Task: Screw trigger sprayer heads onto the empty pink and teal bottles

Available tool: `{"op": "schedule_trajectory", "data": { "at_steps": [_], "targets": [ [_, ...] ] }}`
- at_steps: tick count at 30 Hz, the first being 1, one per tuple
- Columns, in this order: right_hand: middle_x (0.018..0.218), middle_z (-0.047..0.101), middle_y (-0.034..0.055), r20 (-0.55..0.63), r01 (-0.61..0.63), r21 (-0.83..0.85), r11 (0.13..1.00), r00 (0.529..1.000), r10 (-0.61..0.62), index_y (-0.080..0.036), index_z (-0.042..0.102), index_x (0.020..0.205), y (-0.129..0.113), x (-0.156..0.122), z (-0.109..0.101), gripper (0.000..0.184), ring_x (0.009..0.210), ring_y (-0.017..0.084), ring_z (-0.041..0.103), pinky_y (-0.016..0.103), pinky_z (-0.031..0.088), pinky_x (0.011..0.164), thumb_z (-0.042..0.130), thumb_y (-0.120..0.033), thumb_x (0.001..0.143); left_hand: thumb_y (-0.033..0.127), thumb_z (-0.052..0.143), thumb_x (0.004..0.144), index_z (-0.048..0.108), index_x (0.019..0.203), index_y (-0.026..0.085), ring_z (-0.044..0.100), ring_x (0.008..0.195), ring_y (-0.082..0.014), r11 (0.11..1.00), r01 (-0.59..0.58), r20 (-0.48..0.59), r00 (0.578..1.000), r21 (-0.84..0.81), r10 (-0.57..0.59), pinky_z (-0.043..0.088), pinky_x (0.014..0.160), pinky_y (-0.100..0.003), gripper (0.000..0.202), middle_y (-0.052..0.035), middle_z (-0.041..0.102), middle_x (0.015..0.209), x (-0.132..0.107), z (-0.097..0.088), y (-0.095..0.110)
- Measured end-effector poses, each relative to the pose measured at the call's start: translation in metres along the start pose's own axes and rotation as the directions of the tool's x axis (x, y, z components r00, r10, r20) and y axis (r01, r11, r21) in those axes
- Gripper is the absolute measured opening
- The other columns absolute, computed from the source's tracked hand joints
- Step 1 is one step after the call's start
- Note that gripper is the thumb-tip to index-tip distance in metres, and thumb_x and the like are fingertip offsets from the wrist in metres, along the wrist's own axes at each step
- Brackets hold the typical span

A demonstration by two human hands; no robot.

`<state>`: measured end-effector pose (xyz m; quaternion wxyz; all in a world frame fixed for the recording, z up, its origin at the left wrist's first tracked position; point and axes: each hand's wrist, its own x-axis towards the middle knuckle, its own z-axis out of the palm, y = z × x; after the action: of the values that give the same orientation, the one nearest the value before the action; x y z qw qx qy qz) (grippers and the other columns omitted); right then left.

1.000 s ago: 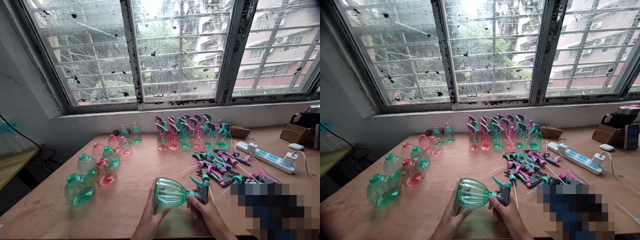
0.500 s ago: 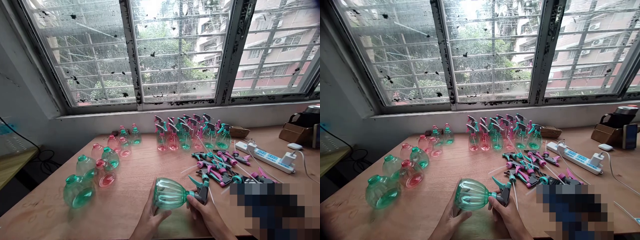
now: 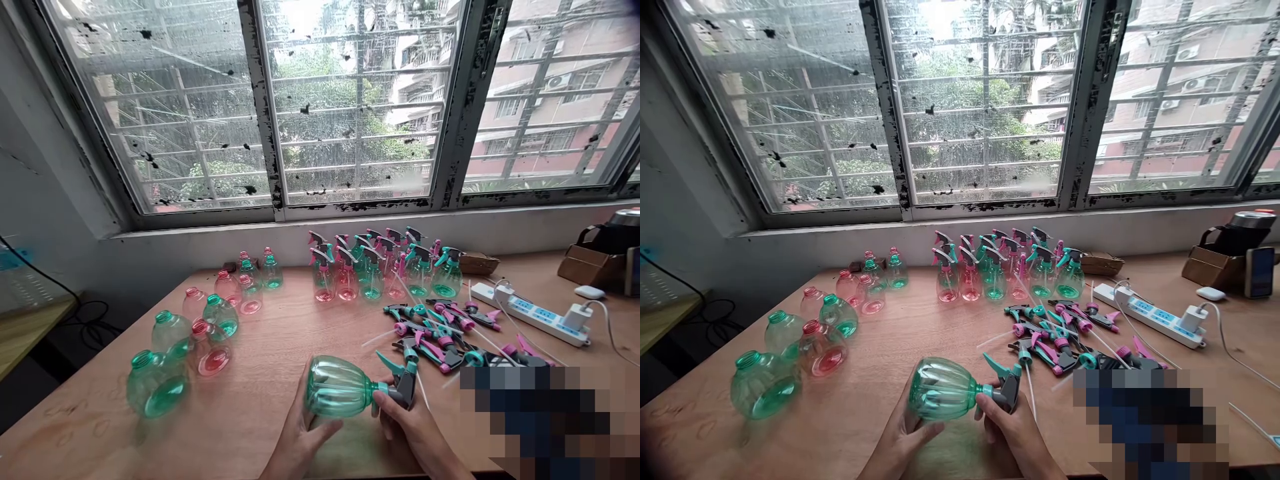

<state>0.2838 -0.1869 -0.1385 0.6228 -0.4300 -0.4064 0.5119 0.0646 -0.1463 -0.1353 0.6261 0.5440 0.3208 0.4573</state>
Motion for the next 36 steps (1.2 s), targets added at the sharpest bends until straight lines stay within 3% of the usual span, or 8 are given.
{"op": "schedule_trajectory", "data": {
  "at_steps": [4,8,12,16,20,25,28,36],
  "targets": [
    [0.065,0.073,-0.0015,-0.002,-0.008,0.007,1.0,1.0,0.008,-0.021,0.057,0.096,0.002,0.0,0.001,0.044,0.041,0.01,0.054,0.023,0.036,0.044,0.081,-0.056,0.082,0.036,0.088,0.078,0.017,0.164,0.033,0.037,0.153,-0.0363,1.0,0.01,-0.008,1.0,0.002,-0.01,0.027,0.128,-0.052,0.112,-0.0112,0.04,0.166,-0.003,-0.003,-0.006],
    [0.064,0.073,-0.001,-0.011,0.007,-0.008,1.0,1.0,-0.007,-0.02,0.059,0.095,0.003,0.001,0.0,0.044,0.04,0.011,0.054,0.023,0.038,0.043,0.082,-0.055,0.082,0.045,0.084,0.081,0.027,0.162,0.028,0.042,0.149,-0.0393,1.0,-0.008,0.001,1.0,-0.014,0.008,0.03,0.126,-0.055,0.1,-0.0147,0.047,0.161,0.0,-0.001,0.0],
    [0.063,0.071,-0.0019,-0.053,0.014,-0.006,1.0,0.999,-0.014,-0.02,0.06,0.094,0.0,0.0,0.001,0.044,0.039,0.01,0.053,0.023,0.036,0.041,0.082,-0.056,0.081,0.041,0.088,0.077,0.035,0.159,0.029,0.046,0.146,-0.0398,1.0,-0.011,0.03,0.999,-0.013,0.011,0.034,0.124,-0.055,0.098,-0.0138,0.052,0.157,0.003,0.0,0.0],
    [0.064,0.071,-0.0015,-0.04,0.013,-0.004,1.0,0.999,-0.013,-0.021,0.062,0.093,-0.002,0.0,0.001,0.043,0.039,0.011,0.053,0.023,0.036,0.041,0.082,-0.056,0.081,0.035,0.087,0.08,0.022,0.162,0.036,0.04,0.151,-0.0361,1.0,-0.006,0.017,1.0,-0.011,0.006,0.028,0.127,-0.053,0.104,-0.0091,0.042,0.165,0.001,-0.003,-0.007],
    [0.062,0.072,-0.0012,-0.031,0.016,0.011,1.0,0.999,-0.016,-0.021,0.06,0.092,0.001,0.001,0.002,0.043,0.039,0.011,0.054,0.023,0.036,0.041,0.083,-0.056,0.08,0.035,0.087,0.079,0.015,0.164,0.037,0.042,0.15,-0.0357,1.0,0.001,0.008,1.0,-0.004,-0.001,0.029,0.127,-0.052,0.111,-0.0088,0.044,0.163,-0.003,-0.003,-0.006],
    [0.062,0.072,-0.001,-0.014,0.01,-0.012,1.0,1.0,-0.01,-0.02,0.06,0.095,0.004,0.001,0.0,0.044,0.039,0.011,0.053,0.023,0.038,0.042,0.083,-0.055,0.081,0.042,0.083,0.083,0.028,0.162,0.03,0.047,0.146,-0.0377,1.0,-0.006,0.035,0.999,-0.002,0.006,0.033,0.124,-0.053,0.097,-0.0129,0.054,0.156,0.0,-0.002,-0.002],
    [0.062,0.072,-0.0009,-0.015,0.01,-0.03,1.0,1.0,-0.01,-0.02,0.059,0.095,0.002,0.0,0.0,0.045,0.039,0.011,0.053,0.022,0.038,0.042,0.081,-0.057,0.082,0.041,0.087,0.079,0.032,0.16,0.029,0.047,0.145,-0.0391,1.0,-0.017,0.037,0.999,-0.003,0.018,0.034,0.124,-0.054,0.098,-0.0133,0.055,0.154,0.002,-0.002,-0.003],
    [0.064,0.072,-0.0008,-0.015,0.004,-0.041,0.999,1.0,-0.005,-0.02,0.058,0.097,0.001,0.002,0.001,0.047,0.041,0.011,0.055,0.023,0.039,0.042,0.08,-0.058,0.082,0.035,0.088,0.078,0.01,0.164,0.036,0.038,0.151,-0.0355,1.0,0.014,0.014,1.0,-0.022,-0.014,0.025,0.128,-0.052,0.116,-0.0099,0.042,0.164,-0.002,-0.004,-0.009]
  ]
}}
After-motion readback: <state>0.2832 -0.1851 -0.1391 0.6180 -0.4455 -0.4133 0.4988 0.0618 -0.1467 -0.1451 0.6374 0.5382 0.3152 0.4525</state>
